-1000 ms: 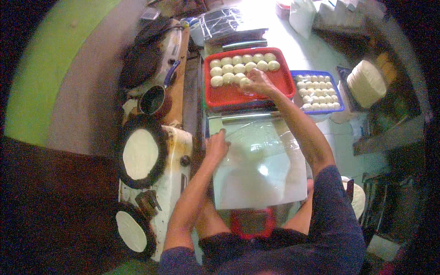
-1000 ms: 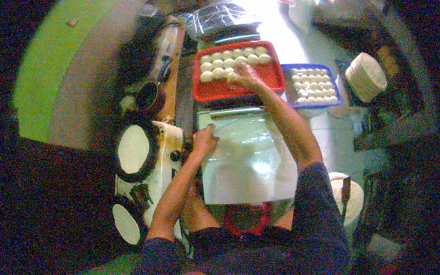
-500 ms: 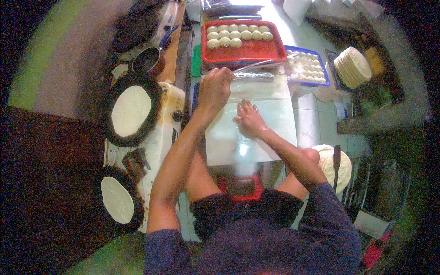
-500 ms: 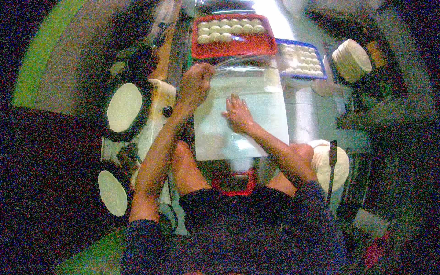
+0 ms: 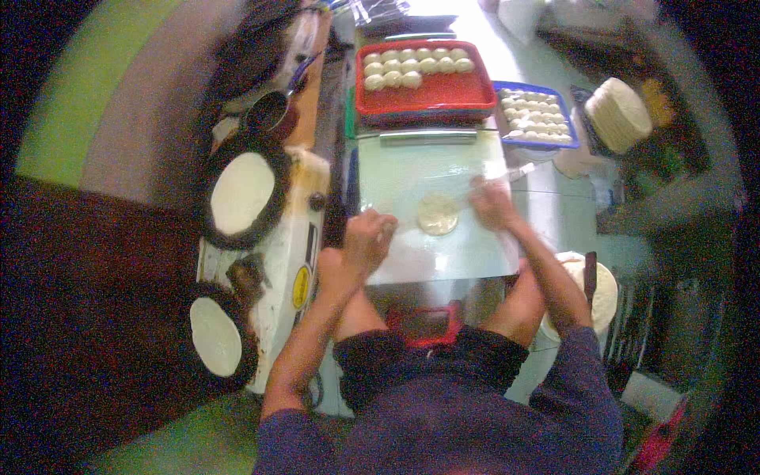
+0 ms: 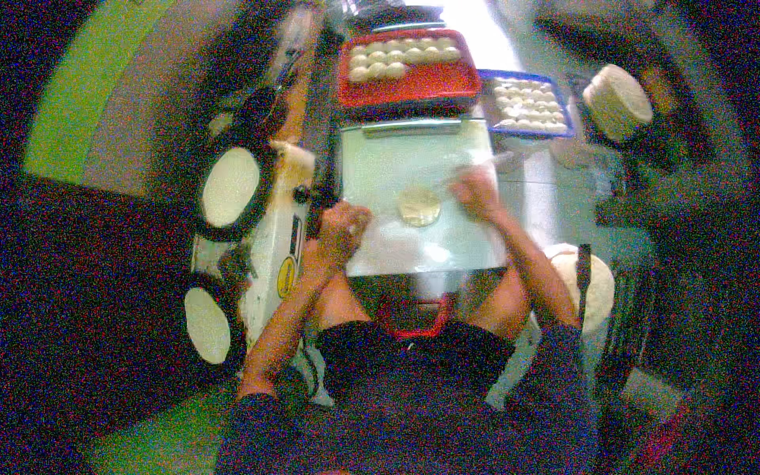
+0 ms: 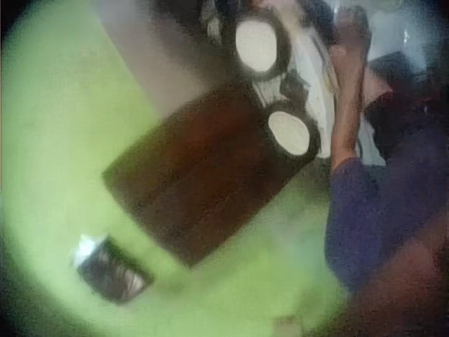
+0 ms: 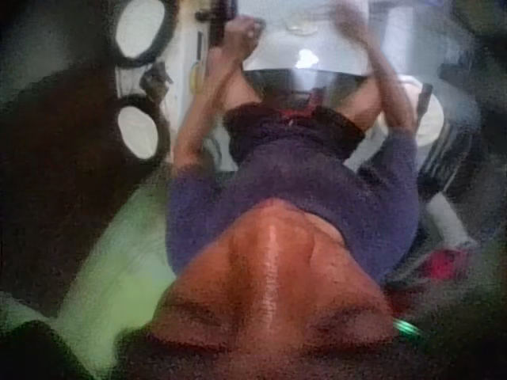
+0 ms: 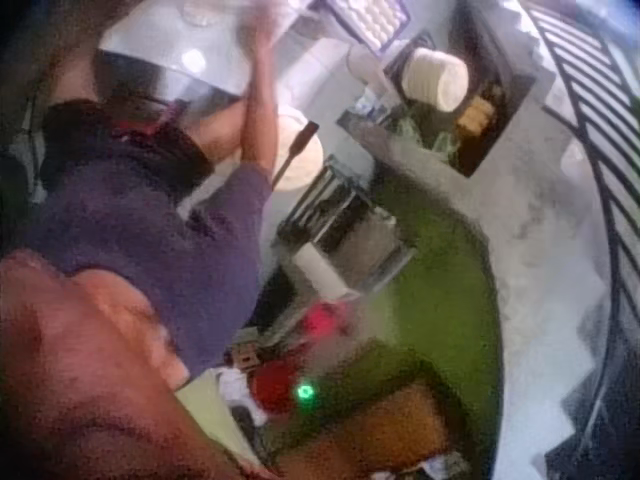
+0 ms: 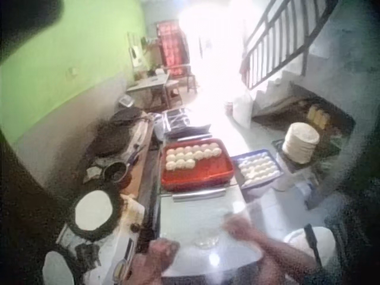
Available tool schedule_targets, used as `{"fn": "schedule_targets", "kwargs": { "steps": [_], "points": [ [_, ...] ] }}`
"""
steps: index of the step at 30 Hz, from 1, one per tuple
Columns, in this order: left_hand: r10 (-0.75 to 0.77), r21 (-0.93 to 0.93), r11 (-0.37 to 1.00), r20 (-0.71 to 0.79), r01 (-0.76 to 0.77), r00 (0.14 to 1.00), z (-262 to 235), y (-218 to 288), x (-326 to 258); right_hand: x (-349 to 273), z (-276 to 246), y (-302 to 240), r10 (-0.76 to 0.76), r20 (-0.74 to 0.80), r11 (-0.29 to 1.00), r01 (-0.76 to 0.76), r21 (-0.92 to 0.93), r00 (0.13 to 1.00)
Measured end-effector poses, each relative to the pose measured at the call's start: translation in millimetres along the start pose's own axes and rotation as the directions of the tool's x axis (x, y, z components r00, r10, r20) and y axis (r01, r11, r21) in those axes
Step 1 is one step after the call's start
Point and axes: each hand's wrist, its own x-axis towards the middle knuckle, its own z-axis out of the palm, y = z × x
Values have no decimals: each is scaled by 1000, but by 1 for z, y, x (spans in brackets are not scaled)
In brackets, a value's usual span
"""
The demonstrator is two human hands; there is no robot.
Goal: The person uses a rolling pin to flatten dough balls on a board, places them onto a heated flat-top stove by hand, and flips them using a wooden spatula before stacking the cooked flatbreads onto a plate.
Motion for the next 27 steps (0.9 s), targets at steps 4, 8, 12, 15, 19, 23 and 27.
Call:
{"fn": "schedule_targets", "kwargs": {
  "steps": [4,8,12,15,19,23,27],
  "points": [
    [-28,-3,1000,132,28,991,59,-2,-48,11,-90,119,141,-374,989,-114,92,917],
    [-80,184,982,207,41,975,86,14,-81,111,-72,25,-165,-179,980,182,84,970],
    [-7,114,993,314,-30,949,122,47,-57,156,-26,-9,-45,-41,950,30,-312,998],
    [-143,161,983,362,90,921,116,40,-75,125,7,-87,9,27,970,-2,-243,1000],
    [-212,185,970,340,156,916,119,46,-85,-2,46,-124,-167,-76,927,131,-352,983],
    [-163,183,977,316,109,935,119,49,-84,-56,55,-138,-219,-225,864,82,-497,950],
    [-104,113,991,299,73,948,120,47,-77,6,38,-123,-151,-343,913,-2,-407,927]
  ]
}}
